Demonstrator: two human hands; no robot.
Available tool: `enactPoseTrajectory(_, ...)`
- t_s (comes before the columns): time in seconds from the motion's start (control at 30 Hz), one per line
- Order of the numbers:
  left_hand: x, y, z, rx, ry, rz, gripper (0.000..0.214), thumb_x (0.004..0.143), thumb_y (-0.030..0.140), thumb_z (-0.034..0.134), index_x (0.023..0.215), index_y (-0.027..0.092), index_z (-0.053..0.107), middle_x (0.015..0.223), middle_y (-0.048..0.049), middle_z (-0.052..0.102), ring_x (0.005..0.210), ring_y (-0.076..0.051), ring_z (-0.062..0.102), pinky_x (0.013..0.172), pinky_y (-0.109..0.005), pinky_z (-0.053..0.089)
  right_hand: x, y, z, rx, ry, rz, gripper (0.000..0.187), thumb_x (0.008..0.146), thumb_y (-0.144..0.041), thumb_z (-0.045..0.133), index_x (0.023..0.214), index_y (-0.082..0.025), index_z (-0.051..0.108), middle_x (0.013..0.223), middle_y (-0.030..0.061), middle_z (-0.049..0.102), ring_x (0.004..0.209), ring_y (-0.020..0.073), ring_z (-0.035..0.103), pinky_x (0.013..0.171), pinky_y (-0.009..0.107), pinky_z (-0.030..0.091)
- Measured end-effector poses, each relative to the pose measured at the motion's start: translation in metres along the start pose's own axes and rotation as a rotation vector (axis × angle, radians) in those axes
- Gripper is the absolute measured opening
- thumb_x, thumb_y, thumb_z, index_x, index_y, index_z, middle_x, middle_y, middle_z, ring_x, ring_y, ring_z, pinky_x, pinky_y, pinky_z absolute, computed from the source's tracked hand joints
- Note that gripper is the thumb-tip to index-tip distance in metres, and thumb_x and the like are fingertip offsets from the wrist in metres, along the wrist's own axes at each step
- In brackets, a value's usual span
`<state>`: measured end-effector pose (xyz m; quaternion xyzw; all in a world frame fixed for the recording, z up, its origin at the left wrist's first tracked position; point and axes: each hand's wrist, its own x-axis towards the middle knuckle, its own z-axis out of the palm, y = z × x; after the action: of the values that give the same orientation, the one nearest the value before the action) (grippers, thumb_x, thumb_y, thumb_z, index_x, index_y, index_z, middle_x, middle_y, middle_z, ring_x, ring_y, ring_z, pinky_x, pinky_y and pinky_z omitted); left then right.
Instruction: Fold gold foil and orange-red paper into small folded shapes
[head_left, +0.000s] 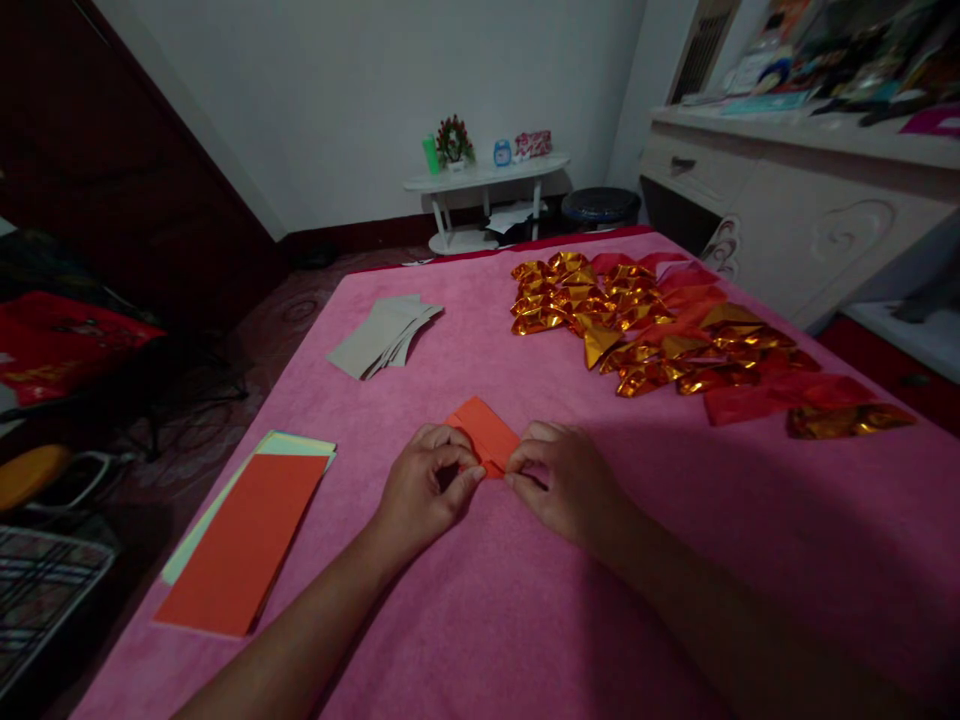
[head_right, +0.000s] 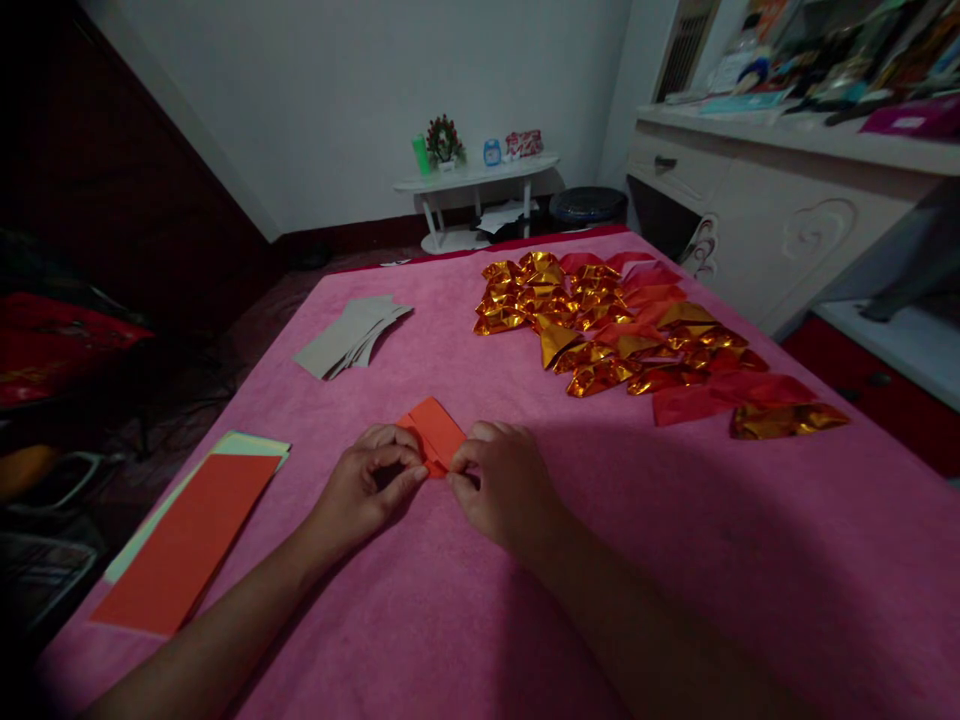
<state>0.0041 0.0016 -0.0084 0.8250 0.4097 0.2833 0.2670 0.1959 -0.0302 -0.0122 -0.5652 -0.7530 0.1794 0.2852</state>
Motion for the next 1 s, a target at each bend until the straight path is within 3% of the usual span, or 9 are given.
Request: enactPoseTrajectory(1.0,0.003,-0.002,0.006,0.179,0.063,-0.042,0.018,0.077,0.024,0.065,0.061,0.018,0.058,0.078,-0.0018,0.059,0.080,-0.017,0.053,0.077,-0.034,0.041,0.003,-0.015,0.006,-0.164,0.040,0.113,0.011,0.069,-0.015,0.061,0.059,-0.019,0.060,0.069,0.0015,0.059,0.072,0.0152,0.053,0.070,0.028,0.032)
